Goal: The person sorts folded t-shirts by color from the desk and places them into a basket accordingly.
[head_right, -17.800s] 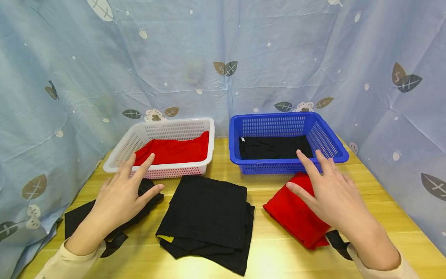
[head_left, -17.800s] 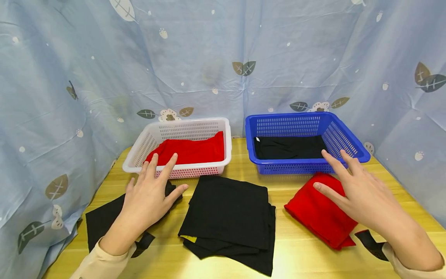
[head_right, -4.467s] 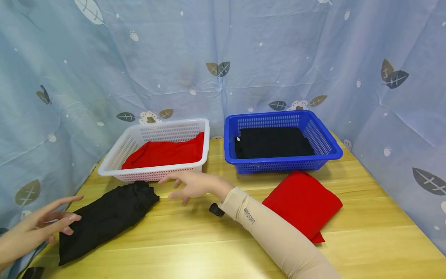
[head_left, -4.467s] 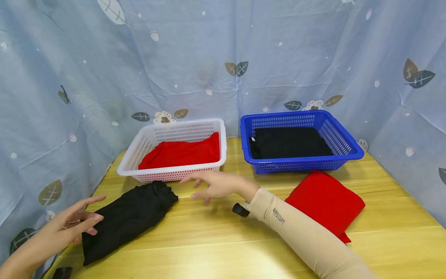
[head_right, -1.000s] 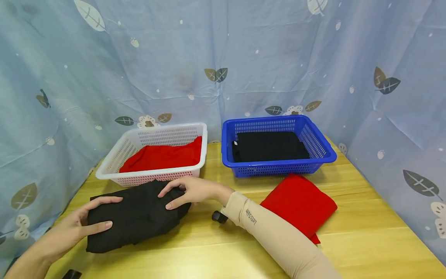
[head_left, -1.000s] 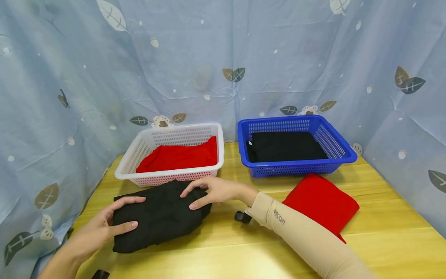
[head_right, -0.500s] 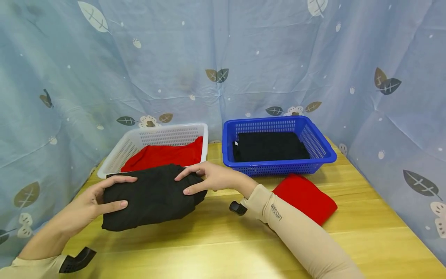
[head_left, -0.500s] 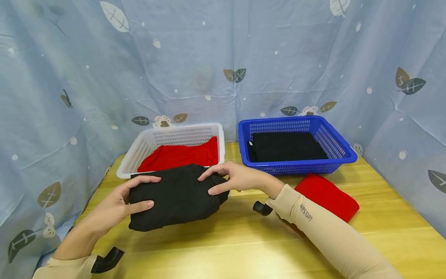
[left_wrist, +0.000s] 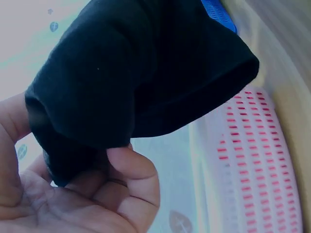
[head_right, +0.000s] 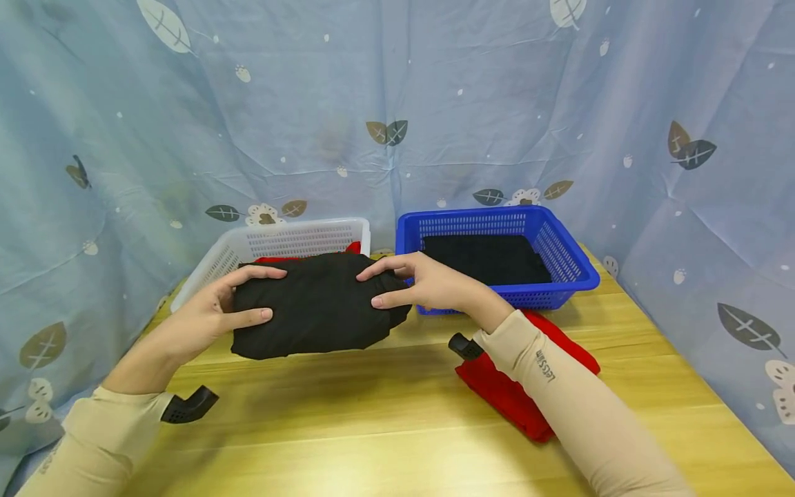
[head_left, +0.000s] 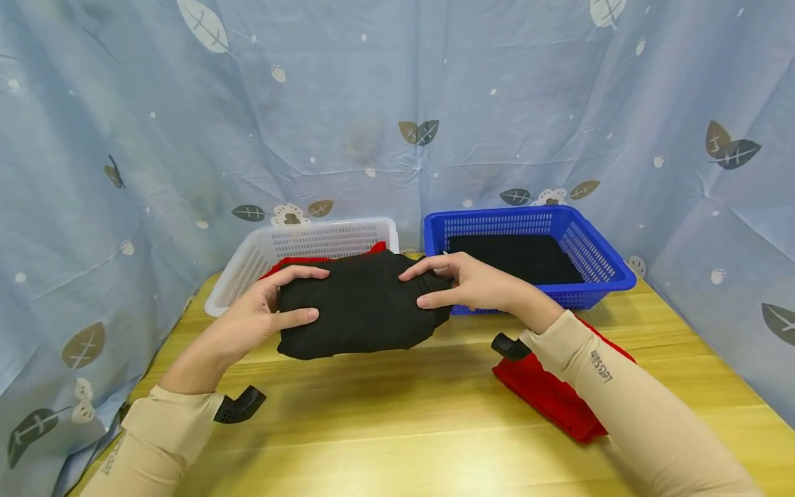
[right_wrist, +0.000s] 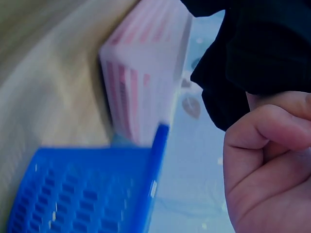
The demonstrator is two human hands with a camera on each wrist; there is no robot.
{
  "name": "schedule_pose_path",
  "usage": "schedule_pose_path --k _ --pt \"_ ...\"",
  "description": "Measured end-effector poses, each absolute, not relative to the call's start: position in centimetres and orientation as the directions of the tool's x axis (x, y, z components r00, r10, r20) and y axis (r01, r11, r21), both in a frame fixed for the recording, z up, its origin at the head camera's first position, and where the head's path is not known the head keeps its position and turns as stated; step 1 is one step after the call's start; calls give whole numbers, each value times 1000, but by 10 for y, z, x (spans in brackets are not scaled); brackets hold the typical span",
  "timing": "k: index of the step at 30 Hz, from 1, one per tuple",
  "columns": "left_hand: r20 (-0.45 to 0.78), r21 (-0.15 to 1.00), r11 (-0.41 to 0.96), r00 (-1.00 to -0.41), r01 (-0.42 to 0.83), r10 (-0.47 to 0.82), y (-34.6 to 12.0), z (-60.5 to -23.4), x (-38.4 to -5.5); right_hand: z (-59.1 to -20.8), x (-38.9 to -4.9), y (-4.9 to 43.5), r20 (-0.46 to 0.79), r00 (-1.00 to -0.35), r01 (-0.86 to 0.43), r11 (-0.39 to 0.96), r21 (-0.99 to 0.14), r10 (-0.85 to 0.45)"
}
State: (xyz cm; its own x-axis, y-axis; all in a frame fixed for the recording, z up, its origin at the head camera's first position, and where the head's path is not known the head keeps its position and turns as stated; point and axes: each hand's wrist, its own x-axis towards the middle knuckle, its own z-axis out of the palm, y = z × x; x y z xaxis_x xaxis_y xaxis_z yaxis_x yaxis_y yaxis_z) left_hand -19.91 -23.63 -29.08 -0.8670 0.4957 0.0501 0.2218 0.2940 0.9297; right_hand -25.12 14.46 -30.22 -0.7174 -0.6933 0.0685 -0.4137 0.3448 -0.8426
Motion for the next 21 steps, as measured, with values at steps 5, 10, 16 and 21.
schedule_pose_path --k 5,10,16,21 --pt "11 941 286 -860 181 510 -214 -283 -218 -296 -255 169 44 -768 -367 383 -847 -639" --pt "7 941 289 -866 175 500 -193 -282 -237 -292 -261 190 18 -805 -341 437 -832 -593" --pt "-8 952 268 -866 145 499 -169 -283 -254 -290 -269 212 -10 -837 -304 480 -823 -547" --pt "2 964 231 -866 135 499 -146 -285 -272 -289 -275 230 -13 -874 -267 503 -822 -486"
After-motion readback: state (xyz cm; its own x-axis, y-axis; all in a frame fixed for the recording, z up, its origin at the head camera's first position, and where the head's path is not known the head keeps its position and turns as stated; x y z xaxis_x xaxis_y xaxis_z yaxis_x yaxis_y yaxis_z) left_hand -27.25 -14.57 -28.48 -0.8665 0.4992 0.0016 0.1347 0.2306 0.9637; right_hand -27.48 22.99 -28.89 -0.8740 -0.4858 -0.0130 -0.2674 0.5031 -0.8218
